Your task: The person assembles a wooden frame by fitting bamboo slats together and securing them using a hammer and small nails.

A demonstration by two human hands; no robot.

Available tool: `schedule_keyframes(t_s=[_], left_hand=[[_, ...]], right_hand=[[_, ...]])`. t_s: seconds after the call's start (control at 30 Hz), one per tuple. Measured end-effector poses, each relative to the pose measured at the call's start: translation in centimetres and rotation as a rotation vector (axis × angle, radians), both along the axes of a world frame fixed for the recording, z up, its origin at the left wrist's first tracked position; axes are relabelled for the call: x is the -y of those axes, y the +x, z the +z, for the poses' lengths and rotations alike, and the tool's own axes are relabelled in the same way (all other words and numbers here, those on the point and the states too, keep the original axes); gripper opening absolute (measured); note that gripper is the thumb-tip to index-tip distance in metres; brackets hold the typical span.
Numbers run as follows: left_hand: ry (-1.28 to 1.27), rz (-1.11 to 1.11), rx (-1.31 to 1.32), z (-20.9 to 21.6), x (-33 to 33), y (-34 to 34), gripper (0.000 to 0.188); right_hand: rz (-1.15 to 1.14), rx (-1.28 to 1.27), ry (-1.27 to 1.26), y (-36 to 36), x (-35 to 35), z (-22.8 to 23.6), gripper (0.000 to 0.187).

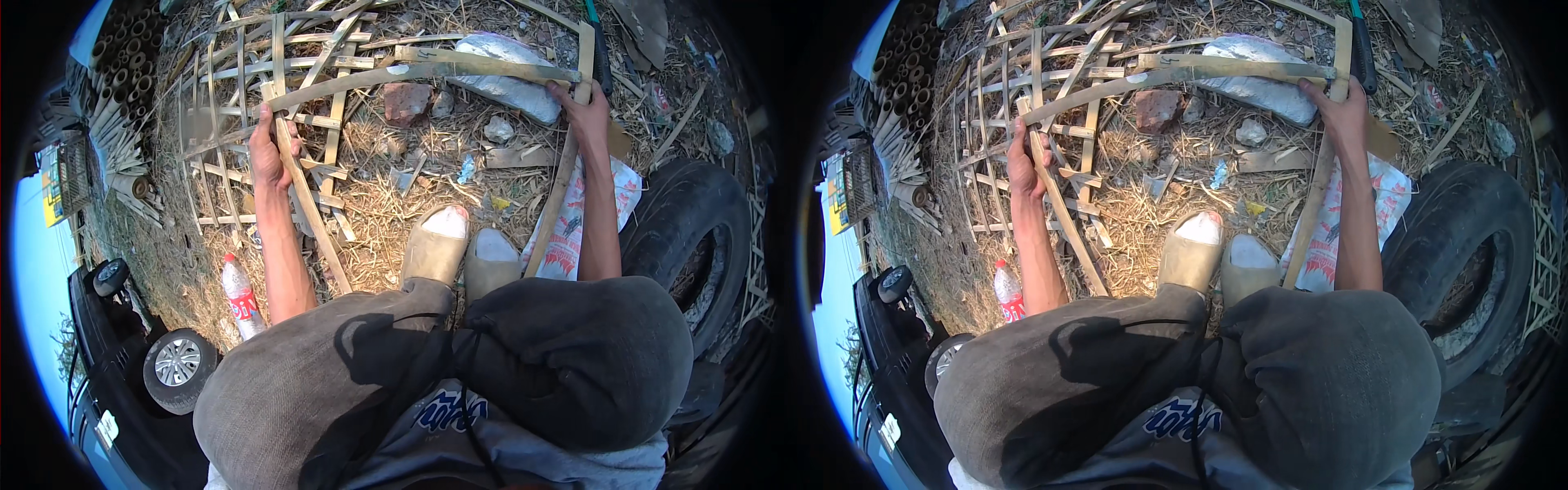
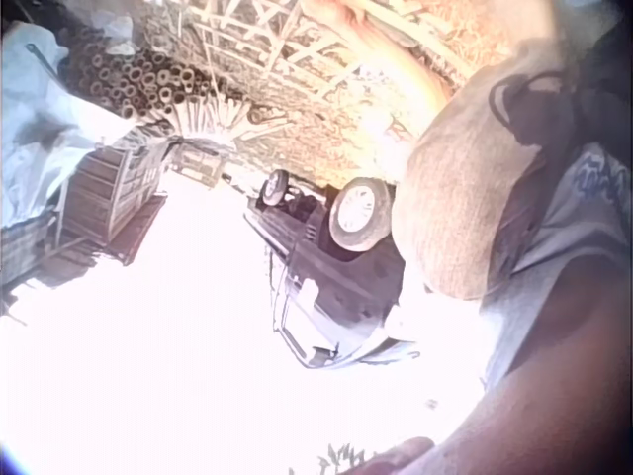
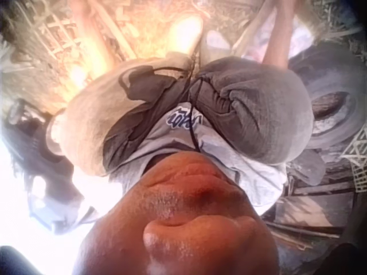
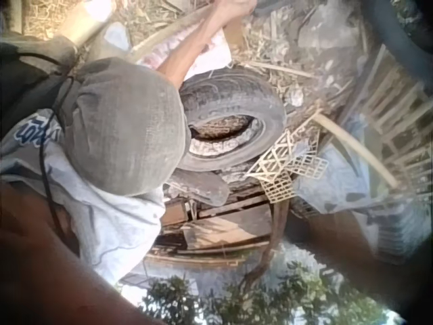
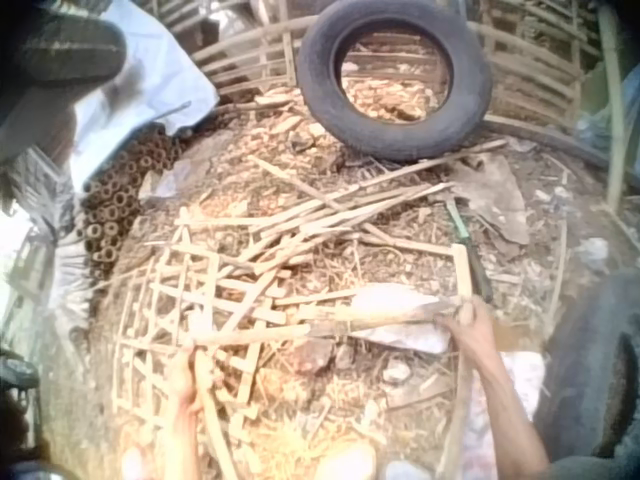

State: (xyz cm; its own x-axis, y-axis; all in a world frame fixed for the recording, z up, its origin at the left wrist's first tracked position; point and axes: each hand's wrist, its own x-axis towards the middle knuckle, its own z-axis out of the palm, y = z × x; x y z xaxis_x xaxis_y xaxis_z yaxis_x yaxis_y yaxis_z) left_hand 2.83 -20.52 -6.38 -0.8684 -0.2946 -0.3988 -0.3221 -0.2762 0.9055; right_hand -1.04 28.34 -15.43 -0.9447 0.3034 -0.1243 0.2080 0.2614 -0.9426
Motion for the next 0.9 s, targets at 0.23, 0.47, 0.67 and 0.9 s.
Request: schedule_keyframes(t_s=[0.23,0.47,0.67,0.9], left_hand=[[0.001,0.032,-0.008,0.8,1.4,0.5,0.043],[-0.036,0.000,-0.034,2.5,2.0,1.0,0.046],[-0.034,0.122,-0.103,5.0,5.5,1.7,0.044],[-0.028,-0.021,-0.053,4.2,0.2,0.7,0.046]], right_hand=[[0.076,0.134,0.052,-0.3,-0.4,0.6,0.039],[0.068,0.040,0.095,-1.9,-2.7,1.4,0.030],[0.214,-0.084,-0.022,-8.5,1.0,6.4,0.035],[0.035,-0.107,-0.233,-6.0,-1.7,11.3,0.045]])
